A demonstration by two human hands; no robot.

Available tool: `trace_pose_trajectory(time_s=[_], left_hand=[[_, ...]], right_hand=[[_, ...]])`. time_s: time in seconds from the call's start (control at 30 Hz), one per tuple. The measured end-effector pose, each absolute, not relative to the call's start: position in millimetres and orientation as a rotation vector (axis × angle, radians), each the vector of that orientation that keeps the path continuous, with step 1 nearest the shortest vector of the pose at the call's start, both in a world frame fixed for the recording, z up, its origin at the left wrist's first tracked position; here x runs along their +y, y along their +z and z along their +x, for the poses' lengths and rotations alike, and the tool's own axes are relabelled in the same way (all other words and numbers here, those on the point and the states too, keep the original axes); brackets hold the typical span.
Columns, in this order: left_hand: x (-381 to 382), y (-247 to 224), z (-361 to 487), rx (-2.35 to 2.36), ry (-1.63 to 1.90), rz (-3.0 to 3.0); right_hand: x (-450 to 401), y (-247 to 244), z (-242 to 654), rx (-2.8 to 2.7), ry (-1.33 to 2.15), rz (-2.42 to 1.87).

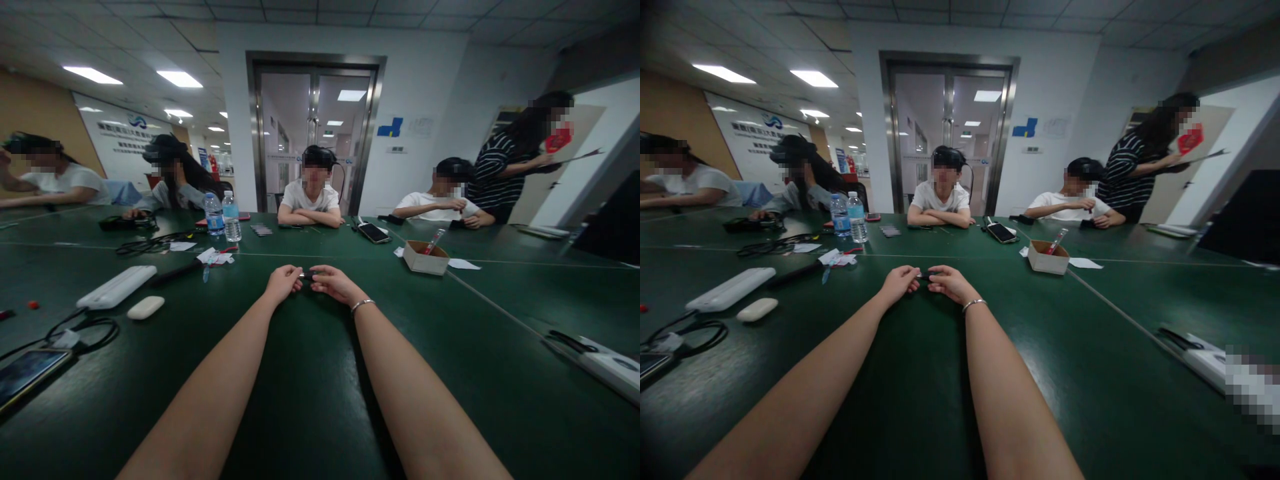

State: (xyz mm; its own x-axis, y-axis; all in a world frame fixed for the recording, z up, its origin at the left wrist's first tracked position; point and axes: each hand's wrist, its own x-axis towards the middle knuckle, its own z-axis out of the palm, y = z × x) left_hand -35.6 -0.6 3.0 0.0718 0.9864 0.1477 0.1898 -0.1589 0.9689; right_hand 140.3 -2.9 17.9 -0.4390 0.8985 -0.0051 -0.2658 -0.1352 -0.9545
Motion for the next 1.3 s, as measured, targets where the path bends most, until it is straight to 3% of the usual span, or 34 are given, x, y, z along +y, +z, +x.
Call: trace_pose_trajectory(time_s=[1.3], left_hand=[[-6.9, 8.2, -34.5, 1.188, 1.130, 1.502]], right_hand=[[2.8, 10.9, 141.3, -1.217, 1.712, -0.753]])
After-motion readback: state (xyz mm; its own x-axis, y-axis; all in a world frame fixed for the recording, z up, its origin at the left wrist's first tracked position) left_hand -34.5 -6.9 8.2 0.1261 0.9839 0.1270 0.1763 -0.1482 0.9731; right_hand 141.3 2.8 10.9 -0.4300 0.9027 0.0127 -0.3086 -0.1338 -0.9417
